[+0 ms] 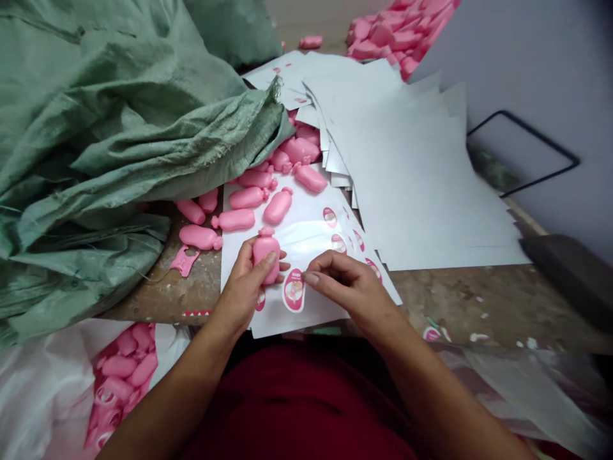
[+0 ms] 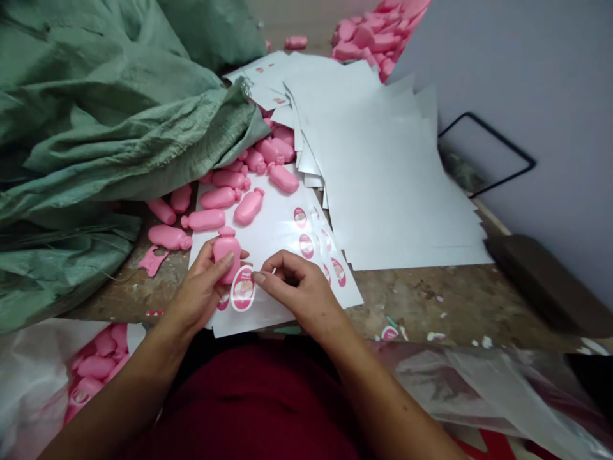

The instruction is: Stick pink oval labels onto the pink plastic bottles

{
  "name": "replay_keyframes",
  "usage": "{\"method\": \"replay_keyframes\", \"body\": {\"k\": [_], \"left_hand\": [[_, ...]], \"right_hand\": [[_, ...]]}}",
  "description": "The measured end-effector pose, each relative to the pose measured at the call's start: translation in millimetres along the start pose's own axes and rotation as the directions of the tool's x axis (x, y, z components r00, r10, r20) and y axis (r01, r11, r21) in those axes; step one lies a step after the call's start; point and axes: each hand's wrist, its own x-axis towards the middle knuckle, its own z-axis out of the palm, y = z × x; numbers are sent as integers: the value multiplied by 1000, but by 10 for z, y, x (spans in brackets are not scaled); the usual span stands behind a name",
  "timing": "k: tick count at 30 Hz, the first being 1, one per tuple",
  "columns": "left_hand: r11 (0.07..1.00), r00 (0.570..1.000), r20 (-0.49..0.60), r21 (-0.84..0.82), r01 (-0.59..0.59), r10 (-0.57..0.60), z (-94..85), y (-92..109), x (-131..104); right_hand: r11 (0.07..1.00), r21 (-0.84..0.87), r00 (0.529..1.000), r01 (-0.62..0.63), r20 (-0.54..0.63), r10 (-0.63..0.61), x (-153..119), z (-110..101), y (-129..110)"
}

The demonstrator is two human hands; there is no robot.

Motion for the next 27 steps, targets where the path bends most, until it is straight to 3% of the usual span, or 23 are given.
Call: {"method": "replay_keyframes", "body": {"k": [5,9,23,27], "left_hand": [[973,977,153,-155,173,-150,100,65,-151],[960,959,208,-165,227,-191,135,69,-176],[971,960,203,-102,214,-191,117,19,-188],[983,964,197,-17,184,-177,90,-3,-196]], "right_hand": [[998,-44,999,36,9,-36,7,-14,-13],[999,-39,999,27,25,-26,20,-24,-4],[1000,-6,1000,-4,16,4,32,7,59],[999,-48,1000,8,-9,-8,22,6,92]]}}
